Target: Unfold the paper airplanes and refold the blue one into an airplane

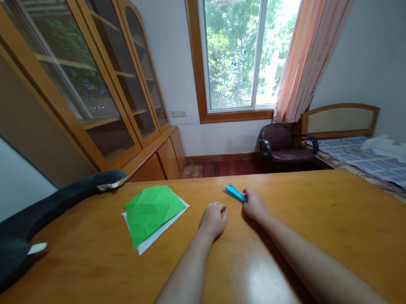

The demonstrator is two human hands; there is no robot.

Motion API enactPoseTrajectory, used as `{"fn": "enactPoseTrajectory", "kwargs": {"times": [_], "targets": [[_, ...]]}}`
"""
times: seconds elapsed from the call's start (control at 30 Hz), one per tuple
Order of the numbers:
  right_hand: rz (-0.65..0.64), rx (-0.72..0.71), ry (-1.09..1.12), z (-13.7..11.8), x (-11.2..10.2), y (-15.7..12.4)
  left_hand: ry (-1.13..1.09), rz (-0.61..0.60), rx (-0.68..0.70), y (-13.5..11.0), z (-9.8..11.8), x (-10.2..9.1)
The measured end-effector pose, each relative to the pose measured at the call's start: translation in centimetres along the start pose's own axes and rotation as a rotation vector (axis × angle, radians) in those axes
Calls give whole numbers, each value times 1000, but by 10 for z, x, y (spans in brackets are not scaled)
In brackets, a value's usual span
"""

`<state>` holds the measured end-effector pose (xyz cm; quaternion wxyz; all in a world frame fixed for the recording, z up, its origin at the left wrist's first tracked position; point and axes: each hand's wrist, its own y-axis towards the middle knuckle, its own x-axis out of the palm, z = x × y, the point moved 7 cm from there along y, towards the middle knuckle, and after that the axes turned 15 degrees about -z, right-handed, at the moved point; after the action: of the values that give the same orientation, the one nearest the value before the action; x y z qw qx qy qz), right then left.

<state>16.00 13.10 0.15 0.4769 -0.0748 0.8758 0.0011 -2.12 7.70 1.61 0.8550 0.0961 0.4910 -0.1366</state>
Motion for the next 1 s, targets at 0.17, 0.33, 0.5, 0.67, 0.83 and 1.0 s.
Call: {"fn": "enactPoseTrajectory", "kwargs": {"times": [0.17,0.33,0.5,0.67,0.83,1.0], "targets": [[-17,-107,333,-26,31,-14,-346,-3,-4,3,1,8],[71,-210,576,-34,34,-29,-888,31,-48,9,-4,27],[115,-345,652,-45,34,-39,-1070,83,-3,9,-2,25],[51,-353,771,-42,38,-34,-1121,56,0,9,-3,24],[-57,-351,1008,-40,46,-26,-1157,102,65,10,-7,23],[-40,-326,1067,-43,48,-25,-1212,126,57,11,-11,29]]}}
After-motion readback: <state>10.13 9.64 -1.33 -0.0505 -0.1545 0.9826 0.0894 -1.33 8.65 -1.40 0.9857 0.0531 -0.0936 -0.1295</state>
